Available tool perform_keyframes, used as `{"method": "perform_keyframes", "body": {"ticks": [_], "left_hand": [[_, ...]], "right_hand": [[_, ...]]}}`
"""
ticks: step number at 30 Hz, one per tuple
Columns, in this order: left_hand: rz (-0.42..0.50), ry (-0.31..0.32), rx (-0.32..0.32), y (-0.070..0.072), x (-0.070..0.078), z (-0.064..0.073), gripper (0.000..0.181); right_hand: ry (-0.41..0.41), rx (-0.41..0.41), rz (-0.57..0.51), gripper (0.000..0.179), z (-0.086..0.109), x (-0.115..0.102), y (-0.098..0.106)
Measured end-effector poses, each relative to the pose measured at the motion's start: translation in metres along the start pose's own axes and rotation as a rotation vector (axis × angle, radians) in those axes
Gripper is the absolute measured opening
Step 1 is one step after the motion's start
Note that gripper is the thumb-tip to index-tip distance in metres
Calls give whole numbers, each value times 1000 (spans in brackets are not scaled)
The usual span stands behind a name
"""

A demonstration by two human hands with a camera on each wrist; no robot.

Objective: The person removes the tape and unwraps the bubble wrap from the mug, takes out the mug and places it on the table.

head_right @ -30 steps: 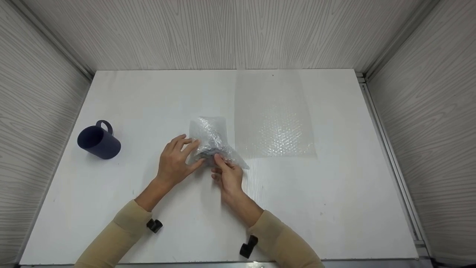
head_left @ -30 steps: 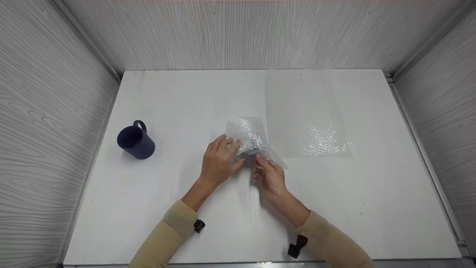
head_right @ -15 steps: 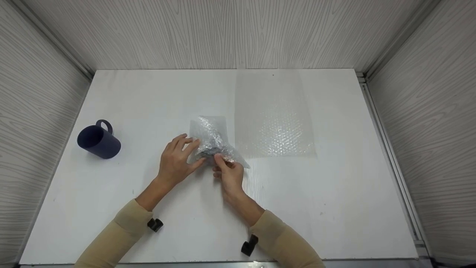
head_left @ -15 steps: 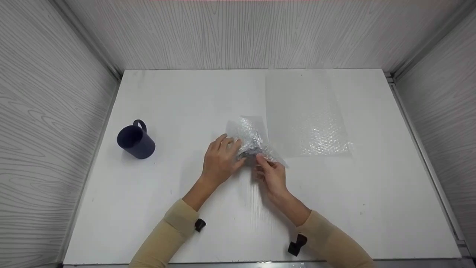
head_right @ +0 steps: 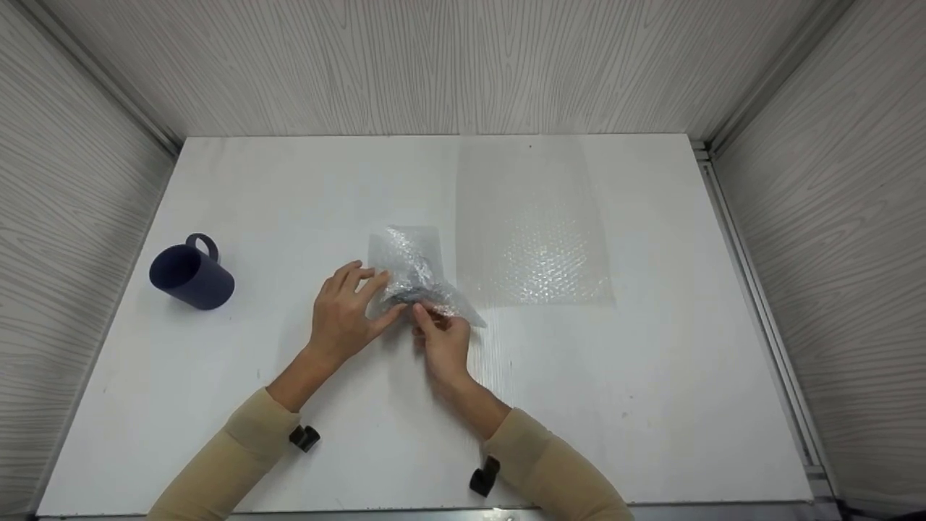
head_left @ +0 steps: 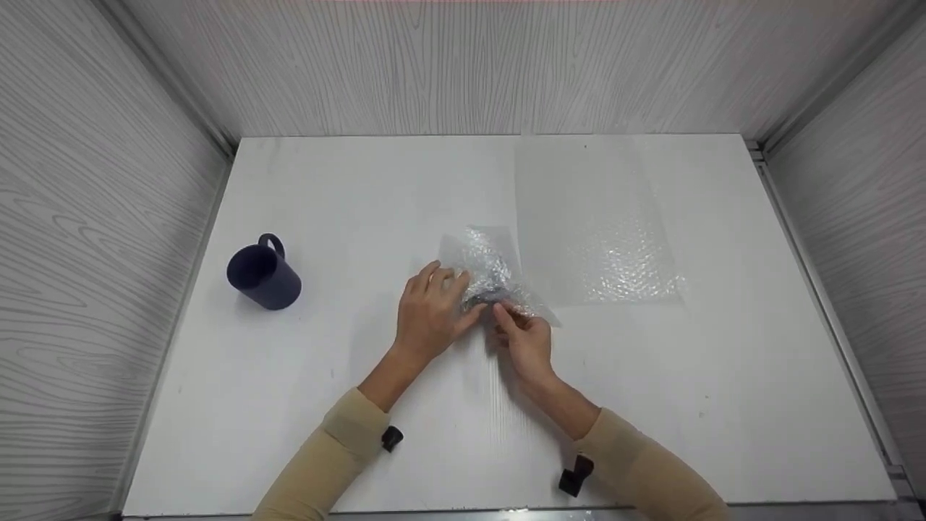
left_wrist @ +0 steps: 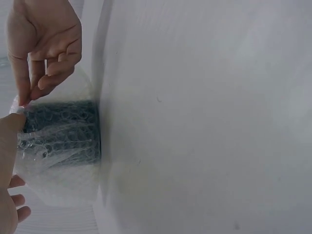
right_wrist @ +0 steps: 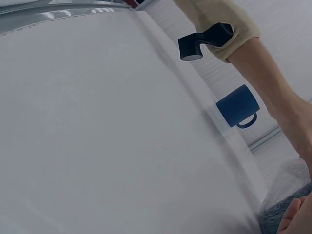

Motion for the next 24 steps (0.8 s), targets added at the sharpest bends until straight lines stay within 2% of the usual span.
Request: {"method": "perform_keyframes", "body": {"ticks": [9, 13, 18, 24], "left_hand": [[-28, 25, 7, 0, 2, 1, 52], [-30, 40, 9, -1, 2, 0, 53], [-29, 44, -9, -2, 0, -3, 53], [-21, 35, -24, -3, 2, -2, 53]], "right_hand": [[13, -54, -2, 34, 2, -2, -2], [-1, -95, -43, 32, 4, -10, -2], [-60, -113, -130, 32, 5, -22, -2], [-139, -102, -169, 32, 8, -22, 1]]}}
Point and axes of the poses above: each hand's wrist, its own z-axis away from the middle knuckle, its own y-axis out of the back of the hand, x = y × z, the point moved 4 cm from there along -z, towards the middle knuckle, and after that the axes turned 12 degrees about y, right-handed, at the moved point
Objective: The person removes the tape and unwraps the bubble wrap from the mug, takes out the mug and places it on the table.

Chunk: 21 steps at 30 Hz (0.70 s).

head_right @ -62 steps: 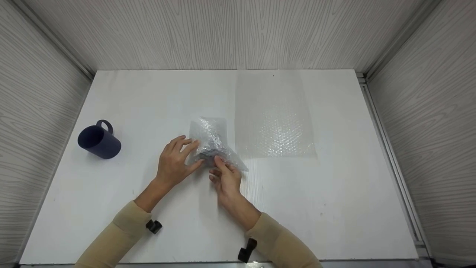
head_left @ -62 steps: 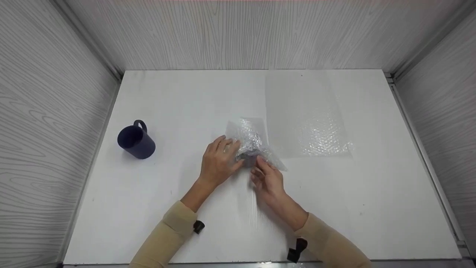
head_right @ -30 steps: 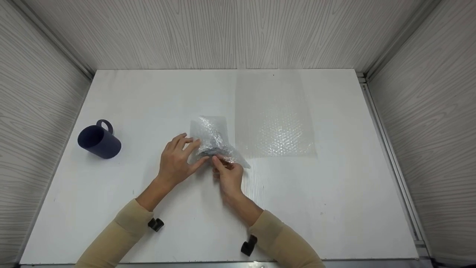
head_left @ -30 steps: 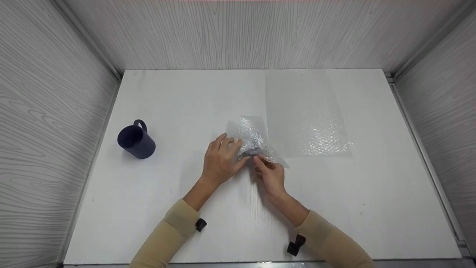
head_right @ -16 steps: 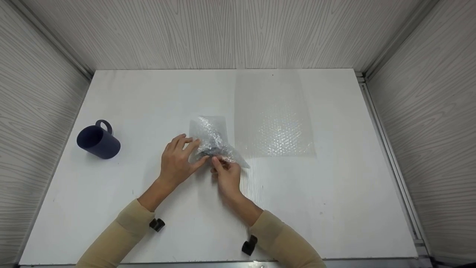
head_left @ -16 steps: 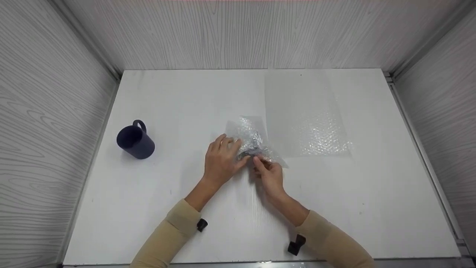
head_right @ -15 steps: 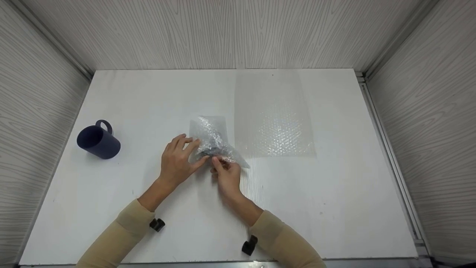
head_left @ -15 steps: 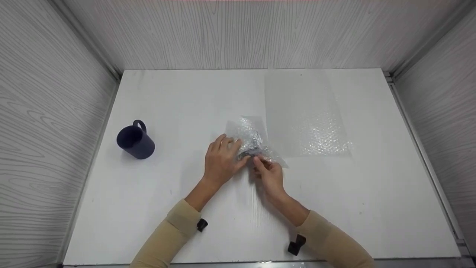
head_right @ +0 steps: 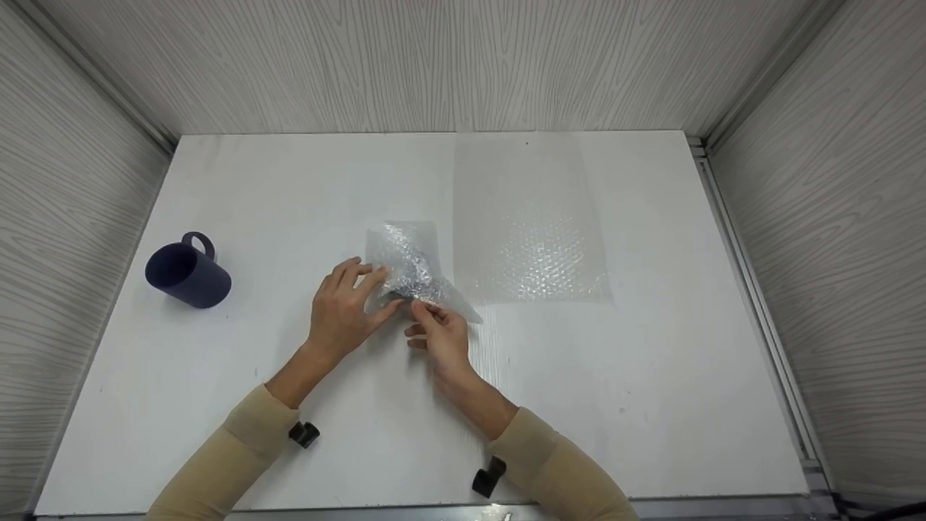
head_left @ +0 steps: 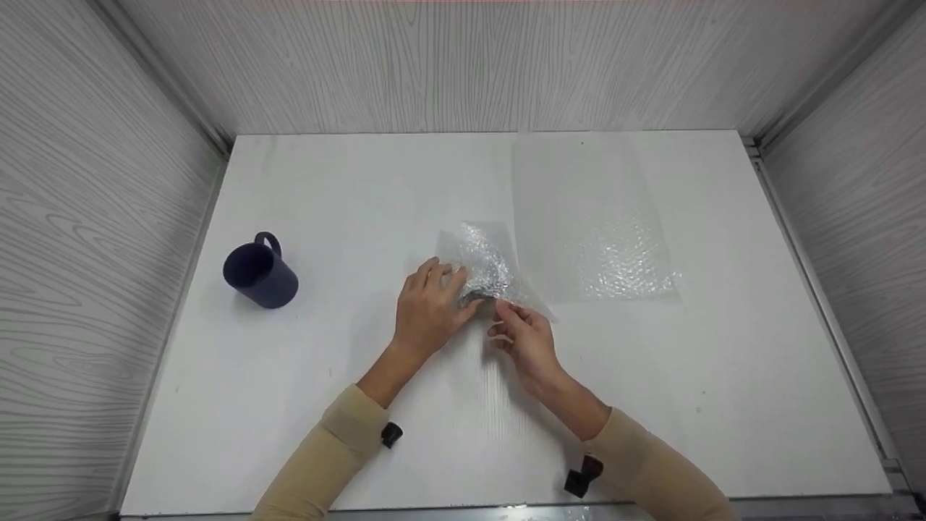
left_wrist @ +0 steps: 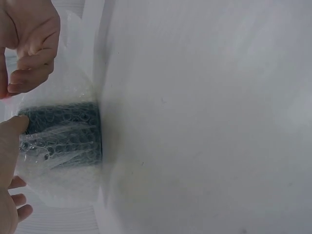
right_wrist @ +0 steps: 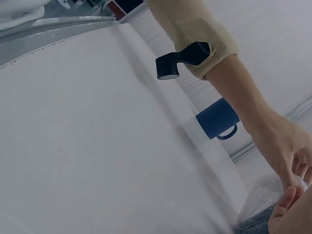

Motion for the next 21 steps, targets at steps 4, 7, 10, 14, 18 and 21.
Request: {"method": "perform_keyframes", "body": {"ticks": [4, 7, 10, 14, 18, 21], "left_hand": [[3, -2, 0, 0, 0, 0, 54], [5, -5, 1, 0, -1, 1, 56], [6, -6, -1, -1, -1, 2, 58], [-2, -4, 4, -2, -2, 3, 60], [-20, -9, 21, -2, -2, 4, 62], [-13, -6, 30, -3, -3, 4, 67]], "right_hand": [[-24, 18, -44, 25, -1, -2, -3], [-45, 22, -69, 22, -1, -3, -3], [-64, 25, -90, 25, 0, -5, -3], [-95, 31, -119, 26, 1, -8, -3], [-127, 36, -135, 25, 1, -11, -3], [-144, 46, -146, 22, 1, -14, -3]]}}
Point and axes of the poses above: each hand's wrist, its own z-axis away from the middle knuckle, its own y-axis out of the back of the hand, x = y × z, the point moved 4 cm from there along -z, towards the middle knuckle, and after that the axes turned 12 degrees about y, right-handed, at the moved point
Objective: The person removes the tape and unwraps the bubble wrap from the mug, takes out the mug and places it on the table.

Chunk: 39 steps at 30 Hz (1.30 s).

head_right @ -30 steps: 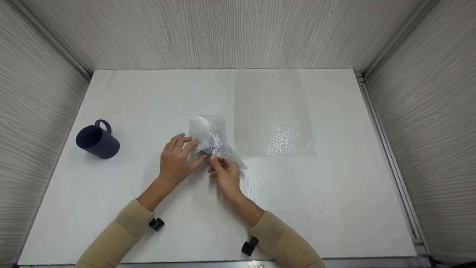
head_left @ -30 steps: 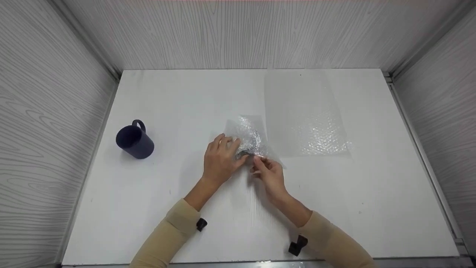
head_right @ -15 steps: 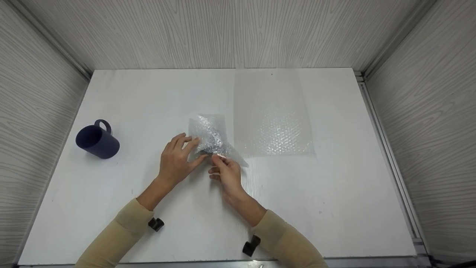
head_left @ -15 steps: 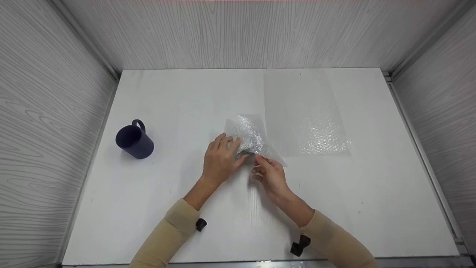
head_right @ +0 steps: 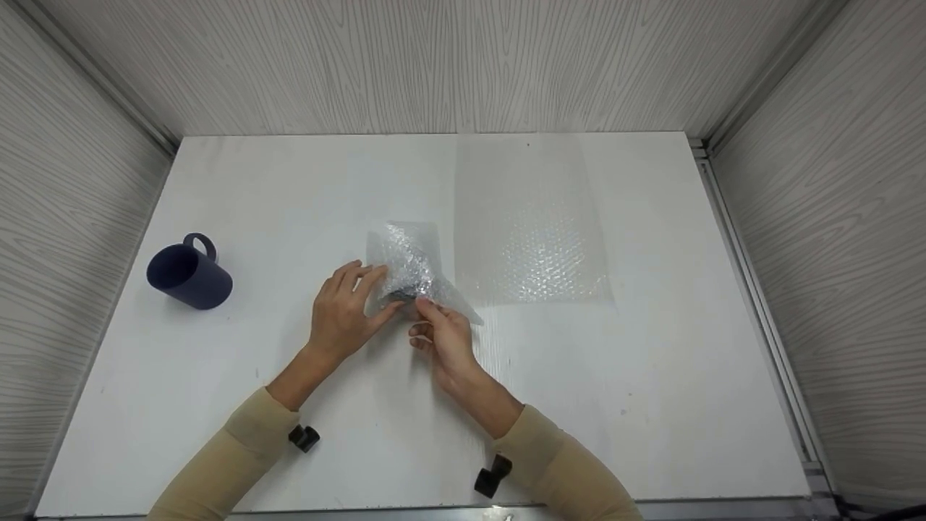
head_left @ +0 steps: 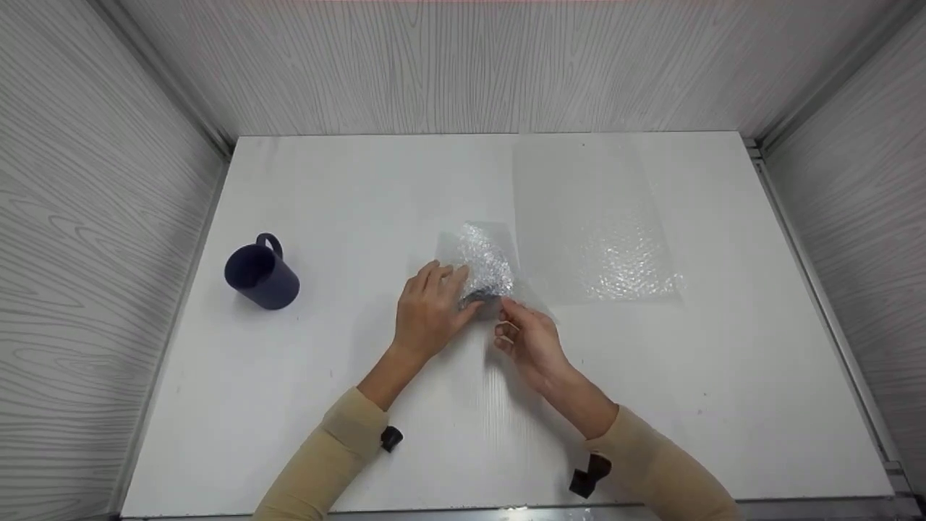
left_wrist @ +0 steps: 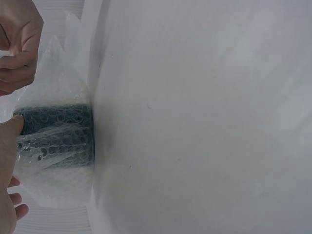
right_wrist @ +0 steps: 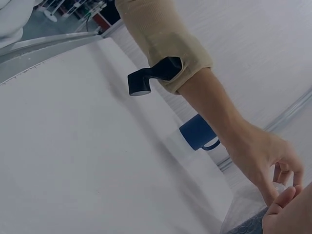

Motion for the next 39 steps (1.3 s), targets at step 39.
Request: {"method": "perform_keyframes", "body": {"ticks": [39], "left_hand": [[35, 5, -15, 3, -3, -1, 62]], "right_hand": [[-76, 26, -288, 16, -4, -44, 23]]}}
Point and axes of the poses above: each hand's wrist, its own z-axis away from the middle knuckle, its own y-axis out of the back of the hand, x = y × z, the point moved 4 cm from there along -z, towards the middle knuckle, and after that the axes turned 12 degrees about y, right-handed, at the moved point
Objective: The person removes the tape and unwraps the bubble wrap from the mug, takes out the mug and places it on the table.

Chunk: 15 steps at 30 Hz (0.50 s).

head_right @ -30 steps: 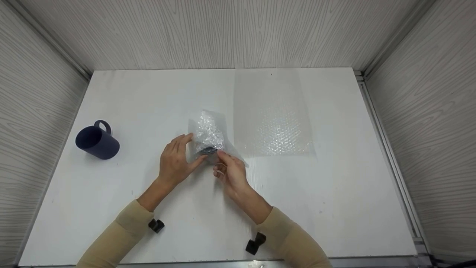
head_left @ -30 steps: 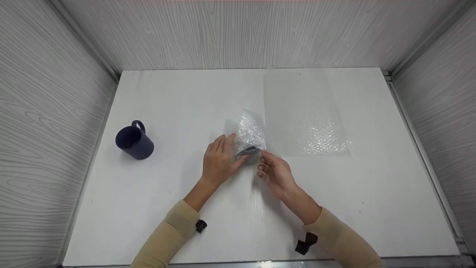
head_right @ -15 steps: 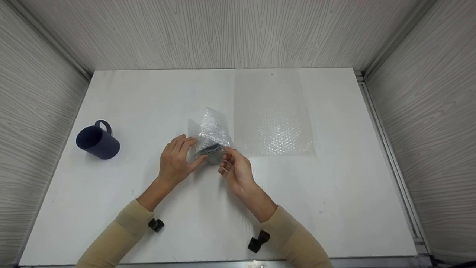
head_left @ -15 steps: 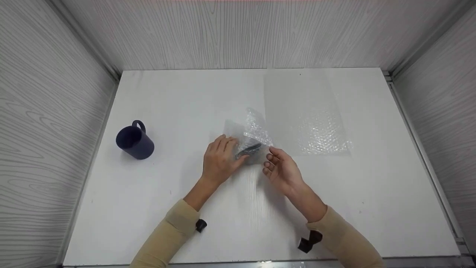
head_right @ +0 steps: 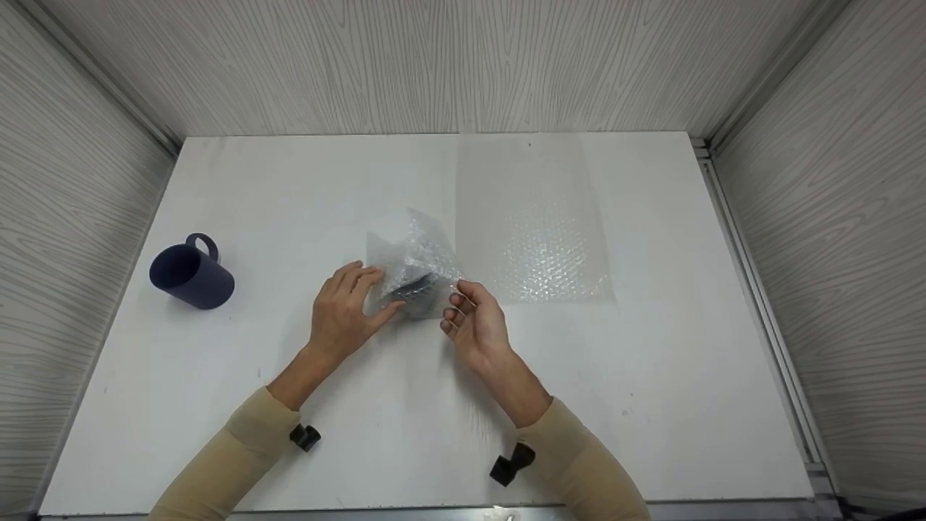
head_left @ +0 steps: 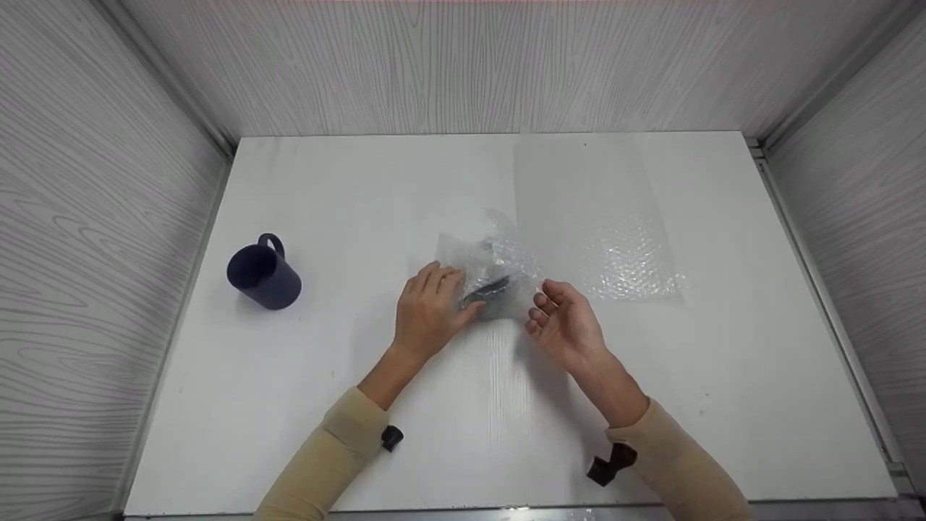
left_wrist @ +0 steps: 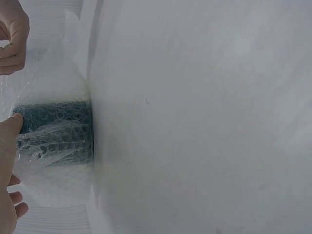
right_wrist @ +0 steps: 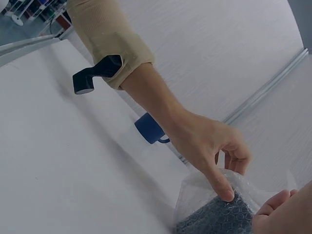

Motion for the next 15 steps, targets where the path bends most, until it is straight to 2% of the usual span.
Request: {"method": "perform_keyframes", "body": {"ticks": [10, 15], "left_hand": [[29, 5, -2, -1, -1, 1, 62], [9, 4, -5, -2, 0, 0, 62]], "right_hand": [[-35, -4, -78, 18, -7, -11, 12], [-41, 15, -117, 17, -10, -15, 18]]}}
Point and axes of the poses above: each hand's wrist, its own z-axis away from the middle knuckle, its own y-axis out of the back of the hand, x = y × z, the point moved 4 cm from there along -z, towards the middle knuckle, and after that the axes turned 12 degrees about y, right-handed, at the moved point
